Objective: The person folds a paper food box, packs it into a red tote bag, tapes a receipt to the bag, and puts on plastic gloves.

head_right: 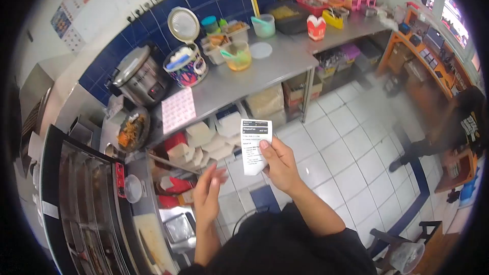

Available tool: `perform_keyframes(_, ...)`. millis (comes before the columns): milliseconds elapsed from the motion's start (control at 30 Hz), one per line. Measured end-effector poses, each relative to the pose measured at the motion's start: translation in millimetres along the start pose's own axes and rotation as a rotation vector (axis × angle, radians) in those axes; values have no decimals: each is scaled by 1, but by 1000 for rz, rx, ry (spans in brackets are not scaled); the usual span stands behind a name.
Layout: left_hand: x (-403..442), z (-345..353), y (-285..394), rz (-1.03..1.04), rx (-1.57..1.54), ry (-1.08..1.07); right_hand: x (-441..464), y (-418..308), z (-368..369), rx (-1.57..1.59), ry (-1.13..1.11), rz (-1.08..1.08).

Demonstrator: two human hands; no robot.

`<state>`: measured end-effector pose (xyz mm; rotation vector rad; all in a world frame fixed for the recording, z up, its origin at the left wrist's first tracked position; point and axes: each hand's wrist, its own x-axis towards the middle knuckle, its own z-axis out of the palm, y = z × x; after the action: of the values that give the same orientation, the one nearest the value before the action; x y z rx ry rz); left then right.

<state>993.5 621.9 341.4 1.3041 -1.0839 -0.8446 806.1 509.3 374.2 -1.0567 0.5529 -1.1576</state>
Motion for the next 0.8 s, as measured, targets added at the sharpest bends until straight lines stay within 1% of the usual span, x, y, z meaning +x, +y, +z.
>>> perform_keyframes(100, 57, 95, 12, 55, -341, -202, -6, -17, -58, 8, 35, 110)
perform_keyframes(200, 101, 166, 6, 14, -467, -434, 1, -31, -118, -88, 103, 174)
perform_keyframes(233, 115, 186, 7, -25, -441, -491, 4, -35, -136, -126, 137, 187)
perform_keyframes(333, 158, 233, -14, -153, -434, -591, 25, -43, -183, -175, 201, 241)
perform_keyframes(433, 213, 283, -34, -196, -461, -532, 63, -49, -225, -137, 283, 254)
perform_keyframes(500, 259, 312, -51, -203, -514, -498, 91, -47, -260, -252, 274, 324)
perform_keyframes(567, 312, 338, -66, -293, -621, -490, 122, -43, -296, -334, 252, 364)
perform_keyframes(600, 342, 352, -73, -349, -675, -489, 139, -42, -313, -357, 238, 374)
perform_keyframes(733, 455, 416, -88, -465, -615, -509, 198, -42, -377, -509, 229, 420)
perform_keyframes(800, 506, 452, -88, -453, -656, -558, 228, -54, -407, -558, 304, 486)
